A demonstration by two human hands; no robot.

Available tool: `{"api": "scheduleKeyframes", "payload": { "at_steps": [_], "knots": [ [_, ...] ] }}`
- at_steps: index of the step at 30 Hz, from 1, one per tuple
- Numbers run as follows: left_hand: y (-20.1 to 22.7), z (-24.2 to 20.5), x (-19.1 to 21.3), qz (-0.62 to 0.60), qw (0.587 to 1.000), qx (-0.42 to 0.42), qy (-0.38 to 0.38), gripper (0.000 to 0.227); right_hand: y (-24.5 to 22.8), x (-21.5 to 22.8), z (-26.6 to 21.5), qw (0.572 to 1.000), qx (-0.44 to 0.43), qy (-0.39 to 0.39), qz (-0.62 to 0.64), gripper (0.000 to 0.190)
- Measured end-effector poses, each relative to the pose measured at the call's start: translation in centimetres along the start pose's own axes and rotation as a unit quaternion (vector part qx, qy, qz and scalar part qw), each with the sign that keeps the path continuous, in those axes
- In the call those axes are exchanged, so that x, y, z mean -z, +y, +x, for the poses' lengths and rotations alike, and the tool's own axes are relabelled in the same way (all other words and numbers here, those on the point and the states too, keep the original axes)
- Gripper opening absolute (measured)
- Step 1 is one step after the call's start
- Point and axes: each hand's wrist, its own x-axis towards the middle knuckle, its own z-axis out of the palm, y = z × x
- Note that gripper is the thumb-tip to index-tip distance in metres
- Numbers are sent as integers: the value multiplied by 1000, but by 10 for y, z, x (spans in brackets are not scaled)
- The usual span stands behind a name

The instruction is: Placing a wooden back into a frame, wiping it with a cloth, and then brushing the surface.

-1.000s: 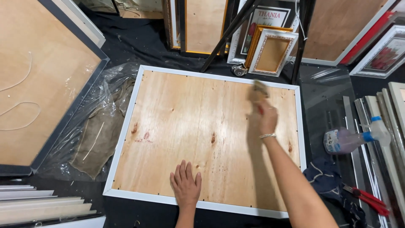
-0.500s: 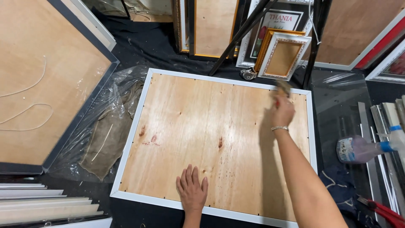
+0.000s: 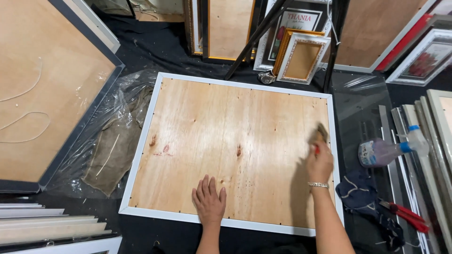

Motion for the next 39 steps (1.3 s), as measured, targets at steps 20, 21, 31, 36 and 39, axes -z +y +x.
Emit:
{"api": "scheduleKeyframes", "payload": {
  "at_steps": [20, 21, 31, 36, 39],
  "knots": [
    [1, 3, 12, -20, 1000, 7, 19, 57, -67, -65, -118, 991, 42, -112, 65, 46],
    [1, 3, 13, -29, 999, 9, 21, 55, -103, -68, -136, 964, 121, -192, 138, 58],
    [-1, -2, 4, 2, 1000, -13, 23, 60, 15, 34, -136, 978, -101, -89, -161, 17],
    [-12, -2, -10, -91, 995, 15, -34, 55, -106, 13, -212, 968, 59, -243, -23, 42],
    [-31, 4, -17, -209, 973, 29, -93, 43, -150, 56, -180, 940, -47, -253, 224, 20]
  ]
}}
